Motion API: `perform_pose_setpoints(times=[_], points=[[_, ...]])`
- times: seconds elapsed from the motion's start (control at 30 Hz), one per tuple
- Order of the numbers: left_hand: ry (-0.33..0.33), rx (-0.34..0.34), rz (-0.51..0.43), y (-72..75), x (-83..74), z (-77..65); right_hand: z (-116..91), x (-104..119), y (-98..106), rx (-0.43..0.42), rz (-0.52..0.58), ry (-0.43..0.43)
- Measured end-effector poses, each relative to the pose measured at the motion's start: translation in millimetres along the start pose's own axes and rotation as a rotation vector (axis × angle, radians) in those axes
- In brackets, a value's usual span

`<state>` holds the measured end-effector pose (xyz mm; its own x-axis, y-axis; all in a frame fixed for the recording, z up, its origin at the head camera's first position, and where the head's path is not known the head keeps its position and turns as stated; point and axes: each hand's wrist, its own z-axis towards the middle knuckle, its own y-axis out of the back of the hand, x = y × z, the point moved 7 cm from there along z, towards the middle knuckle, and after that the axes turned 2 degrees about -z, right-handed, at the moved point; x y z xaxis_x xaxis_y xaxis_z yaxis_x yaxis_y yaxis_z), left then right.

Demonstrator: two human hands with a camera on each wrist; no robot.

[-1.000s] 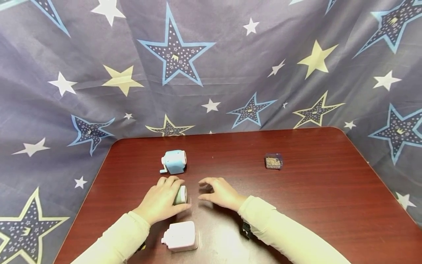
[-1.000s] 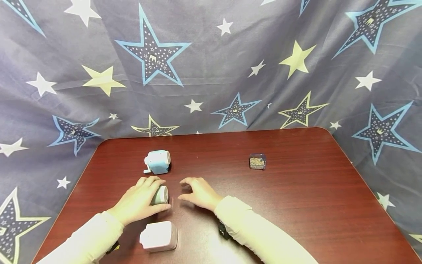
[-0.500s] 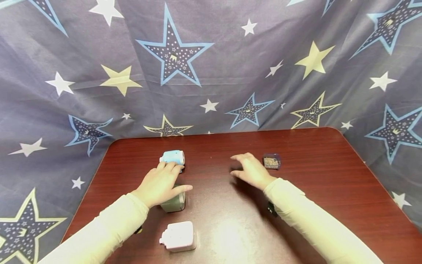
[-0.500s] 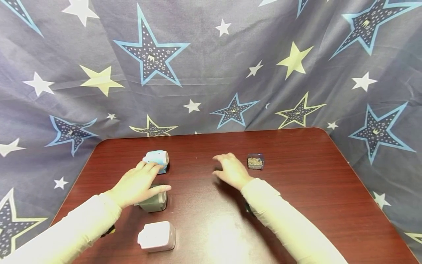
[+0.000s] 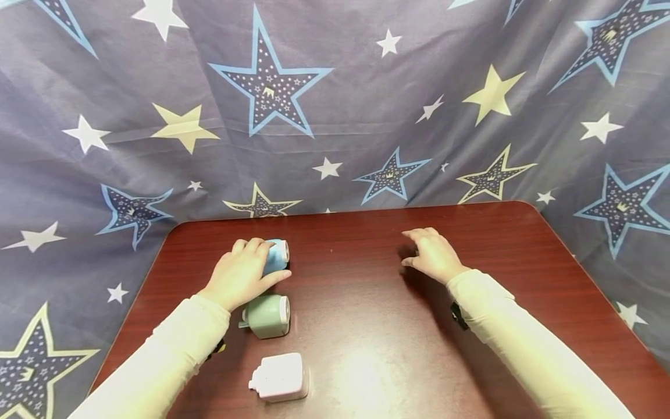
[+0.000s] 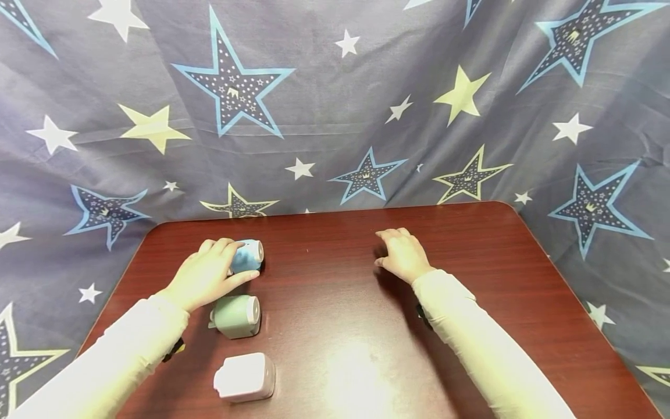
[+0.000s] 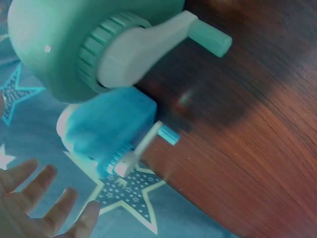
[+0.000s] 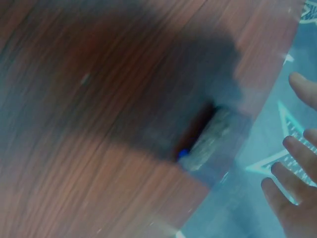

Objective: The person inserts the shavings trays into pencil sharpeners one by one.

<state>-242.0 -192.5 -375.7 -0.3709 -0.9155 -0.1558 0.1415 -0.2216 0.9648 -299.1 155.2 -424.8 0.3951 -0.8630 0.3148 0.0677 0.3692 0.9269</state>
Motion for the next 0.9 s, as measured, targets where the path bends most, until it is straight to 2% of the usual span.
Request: perform_pose_setpoints(times=[0.23,0.4,0.53,0.9], points=[[0.029,-0.026,-0.006,-5.3,14.4,5.6,-6.7,-27.7,-4.2,0.068,-0.005,-0.072],[0.029,-0.049,0.010,-7.6,18.6,10.0,-12.0,-42.3,-5.5,0.099,0.007,-0.119],[0.037,-0.043,0.003,-11.4,21.1,14.1,-14.0,-51.6,-7.6,0.125,0.000,-0.131],[0.067,-0.008,0.010,-21.3,22.9,27.8,-9.0,-57.8,-10.8,0.146,0.025,-0.132]])
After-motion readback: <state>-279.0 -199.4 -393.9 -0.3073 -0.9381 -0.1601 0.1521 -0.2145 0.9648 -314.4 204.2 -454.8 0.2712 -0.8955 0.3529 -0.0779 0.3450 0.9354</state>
